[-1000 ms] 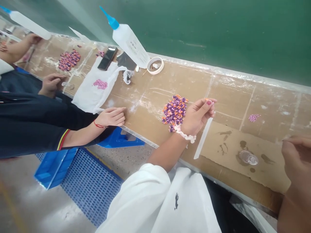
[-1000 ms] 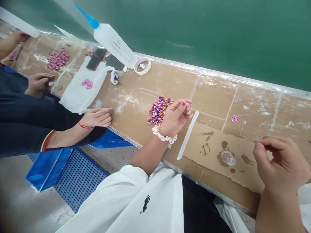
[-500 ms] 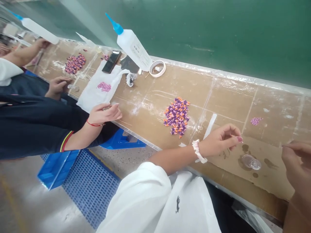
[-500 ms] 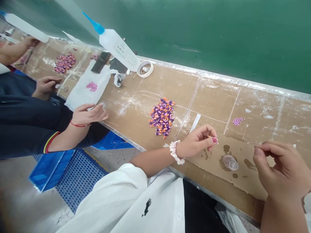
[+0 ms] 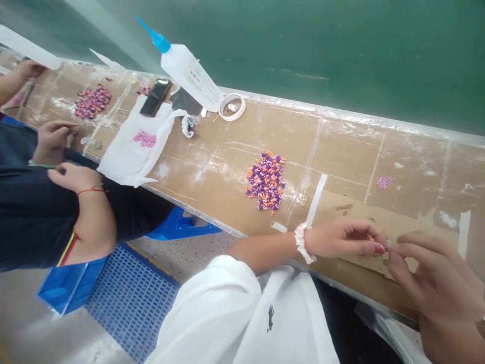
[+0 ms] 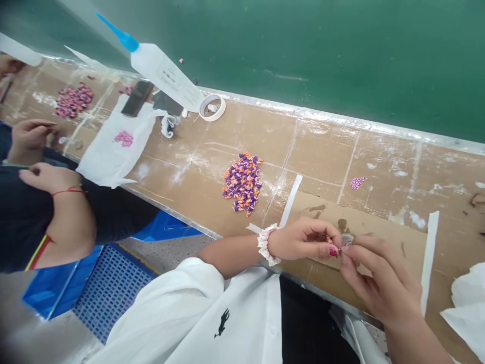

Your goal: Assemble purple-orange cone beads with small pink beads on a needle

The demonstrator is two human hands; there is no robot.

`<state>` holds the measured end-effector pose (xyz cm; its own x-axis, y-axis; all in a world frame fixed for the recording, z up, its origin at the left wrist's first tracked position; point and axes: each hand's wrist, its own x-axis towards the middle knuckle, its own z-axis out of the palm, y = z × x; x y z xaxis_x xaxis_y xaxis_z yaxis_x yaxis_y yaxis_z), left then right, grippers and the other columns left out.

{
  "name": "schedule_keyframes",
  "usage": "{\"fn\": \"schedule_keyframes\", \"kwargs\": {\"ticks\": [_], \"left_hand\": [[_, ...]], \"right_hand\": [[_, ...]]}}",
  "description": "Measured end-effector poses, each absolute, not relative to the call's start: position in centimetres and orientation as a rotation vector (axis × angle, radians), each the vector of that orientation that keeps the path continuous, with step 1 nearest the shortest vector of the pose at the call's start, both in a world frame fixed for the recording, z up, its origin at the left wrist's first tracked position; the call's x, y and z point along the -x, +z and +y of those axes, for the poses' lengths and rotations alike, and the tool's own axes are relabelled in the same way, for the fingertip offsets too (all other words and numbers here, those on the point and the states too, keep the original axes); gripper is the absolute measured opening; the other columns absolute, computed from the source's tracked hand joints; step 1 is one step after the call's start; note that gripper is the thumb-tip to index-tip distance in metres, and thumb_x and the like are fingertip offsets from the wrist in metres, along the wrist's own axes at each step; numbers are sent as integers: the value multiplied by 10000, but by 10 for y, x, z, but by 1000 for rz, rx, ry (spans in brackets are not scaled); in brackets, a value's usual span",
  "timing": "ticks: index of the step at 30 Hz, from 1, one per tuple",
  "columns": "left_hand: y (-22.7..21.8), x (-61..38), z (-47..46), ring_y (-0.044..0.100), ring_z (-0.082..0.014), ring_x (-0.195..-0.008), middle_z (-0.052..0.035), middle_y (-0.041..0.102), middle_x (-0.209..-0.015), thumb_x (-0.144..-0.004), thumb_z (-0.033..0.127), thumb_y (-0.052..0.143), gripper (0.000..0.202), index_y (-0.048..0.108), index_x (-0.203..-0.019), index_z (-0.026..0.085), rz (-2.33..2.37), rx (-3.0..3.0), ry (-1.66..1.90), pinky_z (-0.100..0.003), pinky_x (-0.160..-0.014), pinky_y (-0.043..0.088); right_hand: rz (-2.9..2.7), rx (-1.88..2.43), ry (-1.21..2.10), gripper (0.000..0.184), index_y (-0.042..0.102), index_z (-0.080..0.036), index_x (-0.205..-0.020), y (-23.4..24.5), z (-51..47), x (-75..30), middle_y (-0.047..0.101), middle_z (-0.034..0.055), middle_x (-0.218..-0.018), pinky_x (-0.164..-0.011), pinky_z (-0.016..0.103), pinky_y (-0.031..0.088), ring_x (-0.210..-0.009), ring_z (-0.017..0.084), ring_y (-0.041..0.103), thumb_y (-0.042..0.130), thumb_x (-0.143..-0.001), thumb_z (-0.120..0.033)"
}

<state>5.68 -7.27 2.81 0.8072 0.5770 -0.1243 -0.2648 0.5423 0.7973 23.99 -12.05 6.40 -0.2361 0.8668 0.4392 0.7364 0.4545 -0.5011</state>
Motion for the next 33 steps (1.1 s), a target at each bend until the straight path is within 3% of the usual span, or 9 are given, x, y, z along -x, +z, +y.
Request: {"fn": "schedule_keyframes", "kwargs": {"ticks": [3, 8, 16, 27, 33], "left_hand": [[27, -56, -76, 537, -96, -771, -11, 577, -826, -769, 538, 714, 429, 585, -860, 138, 361, -833, 503, -269, -794, 461], [26, -55, -76, 545, -98, -765, -20, 577, -816, -803, 491, 701, 393, 576, -878, 126, 333, -848, 540, -269, -779, 477], [31, -54, -71, 538, -98, -723, -28, 600, -783, -810, 493, 686, 368, 600, -822, 135, 379, -958, 606, -255, -735, 468], [31, -51, -71, 484, -75, -622, -10, 599, -704, -839, 348, 624, 218, 586, -768, 145, 503, -1202, 652, -207, -600, 413], [32, -50, -69, 507, -82, -654, 4, 604, -700, -837, 316, 603, 183, 576, -748, 158, 519, -1325, 648, -212, -635, 415]], "right_hand": [[-2085, 1119, 126, 163, 585, -220, -908, 66, -119, -235, 631, 5, -790, -586, 247, 508, -651, 122, 615, 633, -867, -70], [-2062, 1063, 206, 206, 603, -157, -902, 64, -120, -233, 610, 45, -852, -622, 265, 503, -696, 130, 593, 652, -818, 24], [-2048, 1088, 259, 233, 612, -172, -923, 65, -123, -233, 610, 51, -861, -633, 286, 503, -716, 148, 596, 651, -813, 29], [-1947, 1133, 516, 246, 564, -202, -951, 62, -123, -229, 572, 32, -844, -562, 279, 471, -695, 142, 575, 600, -832, 10], [-1982, 1166, 637, 211, 521, -217, -892, 62, -121, -232, 548, 12, -808, -591, 285, 458, -690, 146, 565, 576, -842, -20]]}}
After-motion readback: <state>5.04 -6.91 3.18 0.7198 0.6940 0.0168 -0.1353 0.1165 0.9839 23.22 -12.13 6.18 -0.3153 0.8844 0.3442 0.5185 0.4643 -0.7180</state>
